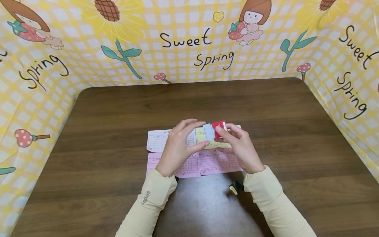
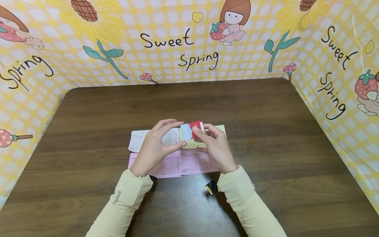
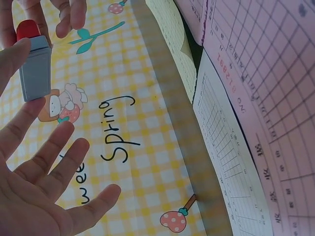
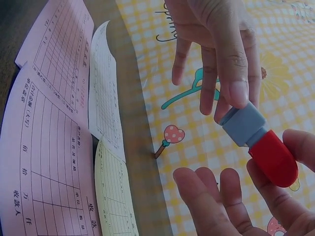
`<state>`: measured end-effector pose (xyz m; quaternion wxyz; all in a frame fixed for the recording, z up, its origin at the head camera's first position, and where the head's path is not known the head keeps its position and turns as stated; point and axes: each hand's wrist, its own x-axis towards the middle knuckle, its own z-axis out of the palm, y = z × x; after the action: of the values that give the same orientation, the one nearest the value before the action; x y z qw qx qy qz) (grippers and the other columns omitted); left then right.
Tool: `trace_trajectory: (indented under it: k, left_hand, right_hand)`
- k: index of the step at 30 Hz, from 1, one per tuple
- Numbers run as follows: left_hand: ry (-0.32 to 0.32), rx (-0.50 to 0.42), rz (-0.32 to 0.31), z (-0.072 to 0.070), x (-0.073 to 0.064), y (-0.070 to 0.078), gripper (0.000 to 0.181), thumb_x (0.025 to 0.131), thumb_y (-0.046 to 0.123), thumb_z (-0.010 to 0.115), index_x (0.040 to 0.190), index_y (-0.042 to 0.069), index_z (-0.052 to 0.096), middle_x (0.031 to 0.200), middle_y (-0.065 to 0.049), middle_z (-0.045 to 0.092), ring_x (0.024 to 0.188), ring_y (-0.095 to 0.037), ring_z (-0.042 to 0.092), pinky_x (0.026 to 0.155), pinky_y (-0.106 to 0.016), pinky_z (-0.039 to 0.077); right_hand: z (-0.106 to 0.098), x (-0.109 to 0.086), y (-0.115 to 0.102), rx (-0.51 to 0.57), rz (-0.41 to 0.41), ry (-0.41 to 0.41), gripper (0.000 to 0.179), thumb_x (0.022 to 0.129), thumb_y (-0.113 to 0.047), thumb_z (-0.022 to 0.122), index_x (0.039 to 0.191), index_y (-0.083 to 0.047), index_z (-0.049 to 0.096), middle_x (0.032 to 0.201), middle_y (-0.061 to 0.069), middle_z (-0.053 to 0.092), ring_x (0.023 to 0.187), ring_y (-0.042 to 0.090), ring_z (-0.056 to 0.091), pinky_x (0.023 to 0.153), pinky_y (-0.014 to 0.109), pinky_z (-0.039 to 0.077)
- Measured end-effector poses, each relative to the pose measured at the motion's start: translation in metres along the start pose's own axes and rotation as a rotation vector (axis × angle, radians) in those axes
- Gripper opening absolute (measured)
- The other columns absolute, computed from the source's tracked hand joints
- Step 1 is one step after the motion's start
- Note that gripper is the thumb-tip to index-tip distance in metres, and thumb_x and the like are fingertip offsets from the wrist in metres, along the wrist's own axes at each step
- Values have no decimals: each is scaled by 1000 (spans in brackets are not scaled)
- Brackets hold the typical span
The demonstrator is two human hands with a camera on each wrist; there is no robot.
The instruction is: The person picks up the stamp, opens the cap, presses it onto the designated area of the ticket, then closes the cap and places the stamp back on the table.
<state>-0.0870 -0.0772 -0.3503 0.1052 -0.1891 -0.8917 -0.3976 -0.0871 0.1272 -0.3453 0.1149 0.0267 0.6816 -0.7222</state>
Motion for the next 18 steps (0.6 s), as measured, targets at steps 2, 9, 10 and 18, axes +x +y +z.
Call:
trace_trajectory:
  k: [2, 9, 10, 18]
  left_hand:
    - [-2, 2, 0, 1, 0, 1, 58, 81, 27, 88, 134, 18, 67, 137, -8, 60, 127, -28, 57, 106, -57, 39]
    - [1, 11, -7, 2, 0, 1, 61, 78, 27, 90, 134, 18, 67, 136, -7, 60, 127, -27, 57, 107, -57, 38]
    - [4, 13, -6, 2, 0, 1, 61, 78, 28, 91, 133, 17, 67, 136, -7, 61, 127, -27, 56, 107, -57, 38]
    - [25, 35, 13, 5, 0, -1, 57, 79, 27, 90, 131, 16, 69, 136, -9, 61, 127, -28, 56, 108, -57, 37]
  right_hand:
    - [0, 0, 0, -1, 1, 0, 31, 100, -30, 67, 118, -5, 66, 112, 12, 58, 110, 42, 62, 87, 54, 57]
    - [0, 0, 0, -1, 8, 1, 33, 100, -31, 67, 120, -6, 66, 115, 12, 58, 112, 44, 61, 87, 53, 58]
    - [0, 0, 1, 0, 8, -1, 33, 100, -31, 67, 120, -6, 66, 116, 12, 58, 112, 43, 62, 87, 52, 58]
    - [0, 0, 2, -10, 9, -4, 34, 100, -31, 67, 123, -5, 66, 118, 12, 57, 111, 44, 63, 85, 50, 59]
